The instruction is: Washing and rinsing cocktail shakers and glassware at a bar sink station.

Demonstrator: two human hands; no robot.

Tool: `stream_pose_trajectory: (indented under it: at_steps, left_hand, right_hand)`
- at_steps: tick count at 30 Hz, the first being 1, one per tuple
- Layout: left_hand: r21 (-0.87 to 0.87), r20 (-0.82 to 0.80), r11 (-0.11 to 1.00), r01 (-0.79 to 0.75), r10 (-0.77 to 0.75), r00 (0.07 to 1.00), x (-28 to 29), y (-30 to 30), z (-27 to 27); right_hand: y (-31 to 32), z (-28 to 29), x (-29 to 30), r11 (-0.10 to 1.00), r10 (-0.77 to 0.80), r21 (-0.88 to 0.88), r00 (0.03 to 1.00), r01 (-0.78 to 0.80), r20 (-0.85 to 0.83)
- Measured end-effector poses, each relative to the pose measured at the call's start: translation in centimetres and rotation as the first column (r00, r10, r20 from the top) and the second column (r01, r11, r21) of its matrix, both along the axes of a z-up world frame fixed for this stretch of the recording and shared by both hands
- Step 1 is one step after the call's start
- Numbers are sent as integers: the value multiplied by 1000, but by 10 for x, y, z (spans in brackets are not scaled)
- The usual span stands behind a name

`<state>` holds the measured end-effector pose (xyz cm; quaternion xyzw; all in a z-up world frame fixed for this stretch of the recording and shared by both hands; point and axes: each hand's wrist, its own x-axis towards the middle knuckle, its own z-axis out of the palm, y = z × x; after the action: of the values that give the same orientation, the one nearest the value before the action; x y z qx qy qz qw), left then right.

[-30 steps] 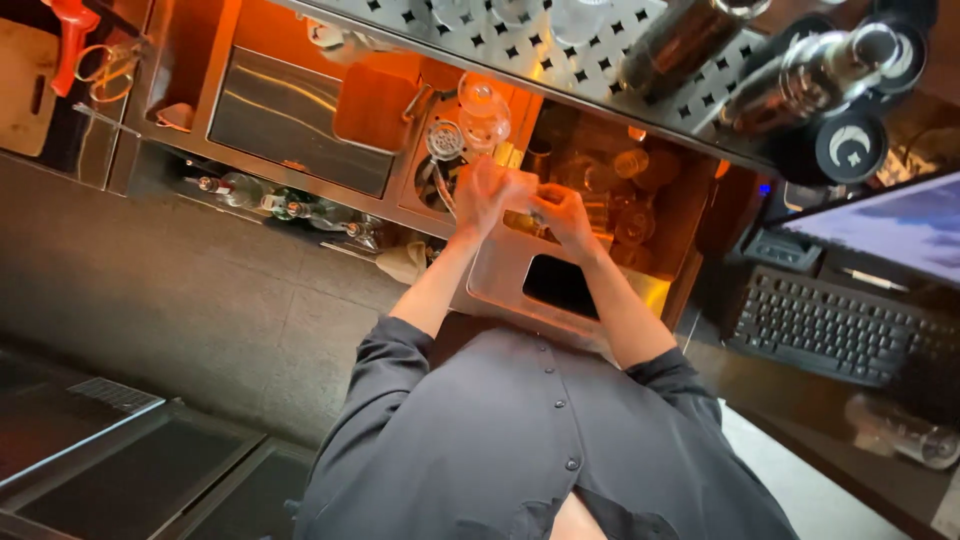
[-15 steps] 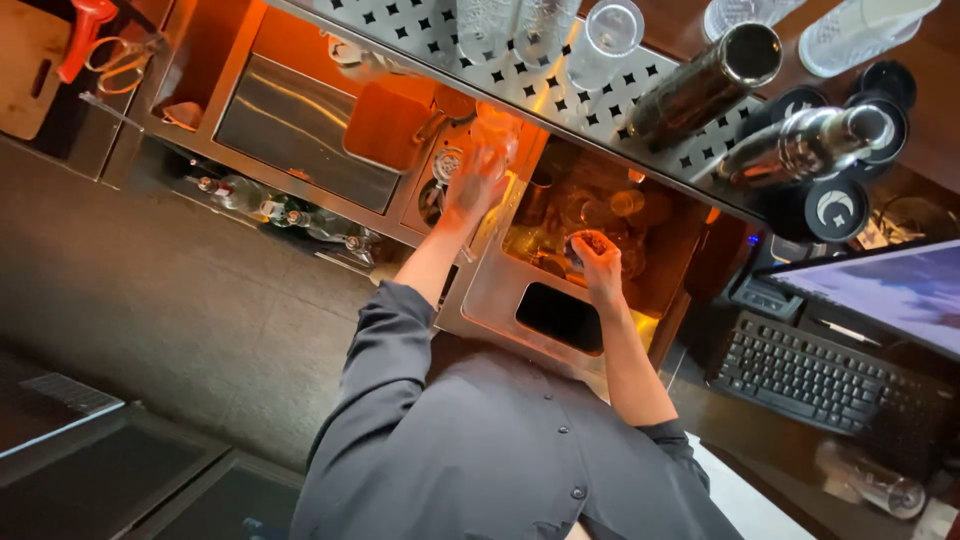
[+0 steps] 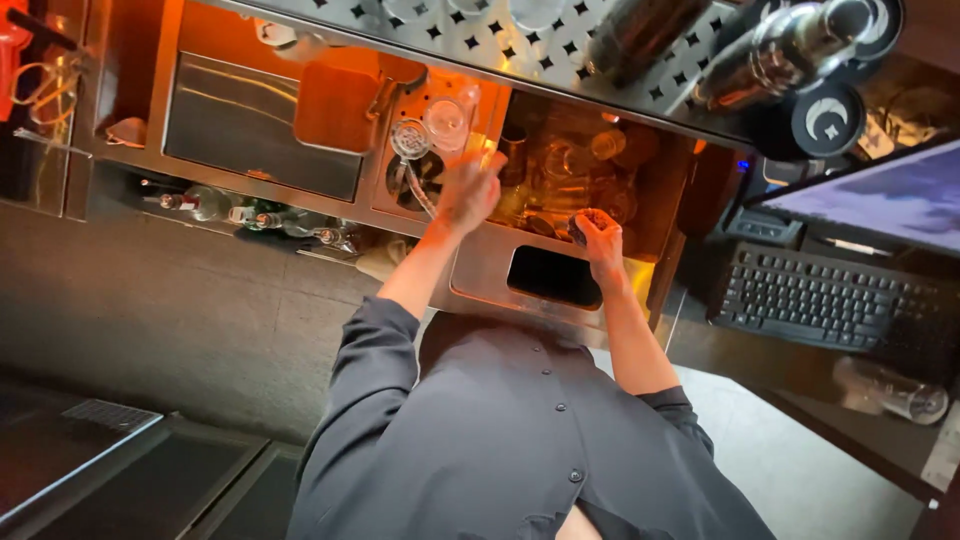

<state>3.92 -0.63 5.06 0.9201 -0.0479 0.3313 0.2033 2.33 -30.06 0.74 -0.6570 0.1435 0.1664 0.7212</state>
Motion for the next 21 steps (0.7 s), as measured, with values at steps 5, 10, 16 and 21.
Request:
stream_pose_trajectory:
  at_steps: [5, 10, 16, 21]
  left_hand:
    - [-159, -348, 920, 360, -393, 851, 16, -50, -54]
    - [-401, -566, 905, 141, -366, 738, 51, -83, -179]
    - [-377, -786, 925, -45, -294, 543, 79, -120, -223]
    - [-271, -922, 951, -148, -213, 322, 88, -175, -226]
  right_hand:
    - [-14, 6, 0, 1000, -24, 16, 1000, 23, 17]
    - [-39, 36, -2, 999, -11, -39, 998, 14, 62]
    - [-76, 11, -3, 996, -27, -84, 999, 31, 45]
    - [-96, -22, -4, 981, -67, -182, 998, 68, 11]
